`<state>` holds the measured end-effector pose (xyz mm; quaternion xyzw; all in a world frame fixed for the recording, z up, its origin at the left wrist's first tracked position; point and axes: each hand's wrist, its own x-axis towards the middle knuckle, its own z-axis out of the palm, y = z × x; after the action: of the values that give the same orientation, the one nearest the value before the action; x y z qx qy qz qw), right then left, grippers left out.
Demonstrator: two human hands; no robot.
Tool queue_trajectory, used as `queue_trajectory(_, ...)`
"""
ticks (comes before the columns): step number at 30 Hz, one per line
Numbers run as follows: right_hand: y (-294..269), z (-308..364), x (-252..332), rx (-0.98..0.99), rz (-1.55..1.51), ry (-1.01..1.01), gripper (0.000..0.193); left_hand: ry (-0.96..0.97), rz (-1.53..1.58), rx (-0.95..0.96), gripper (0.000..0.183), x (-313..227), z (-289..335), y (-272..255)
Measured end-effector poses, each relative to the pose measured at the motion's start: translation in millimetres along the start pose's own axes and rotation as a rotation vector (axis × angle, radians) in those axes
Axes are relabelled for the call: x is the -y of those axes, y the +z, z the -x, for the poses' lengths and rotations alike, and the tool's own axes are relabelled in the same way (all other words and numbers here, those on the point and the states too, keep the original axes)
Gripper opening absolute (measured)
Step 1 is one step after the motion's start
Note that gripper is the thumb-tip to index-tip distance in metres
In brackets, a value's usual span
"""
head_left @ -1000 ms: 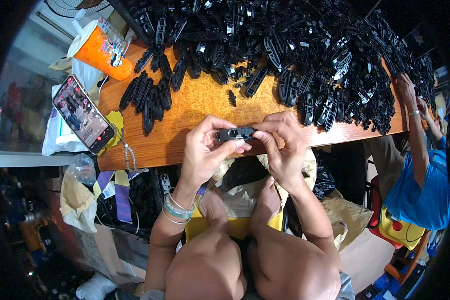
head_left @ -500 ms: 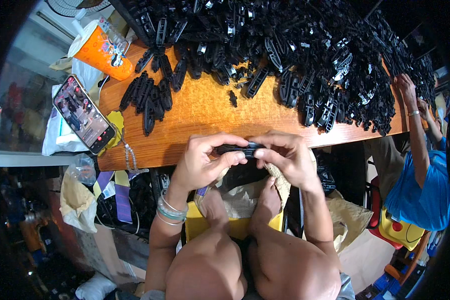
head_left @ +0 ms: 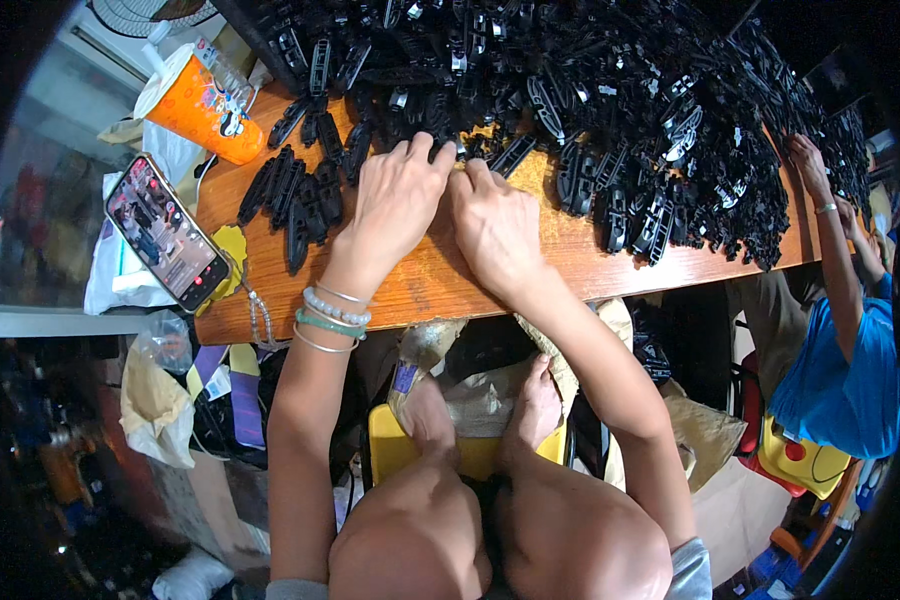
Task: The person assembles small plastic components by hand on a wooden table.
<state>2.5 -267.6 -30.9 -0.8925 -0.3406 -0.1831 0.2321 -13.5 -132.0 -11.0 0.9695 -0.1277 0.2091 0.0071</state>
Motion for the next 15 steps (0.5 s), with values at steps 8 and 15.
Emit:
queue_trajectory(8, -28.0, 38.6, -12.1, -0.095, -0.641, 0.204, 0.02, 0.109, 0.027, 0.042, 0.026, -12.2, 29.1, -18.4)
queue_trajectory(15, -54.9, 61.3, -12.2, -0.013, -1.51, 0.734, 0.015, -0.543, 1.188, -0.31, 0.026, -42.8, 65.9, -22.1)
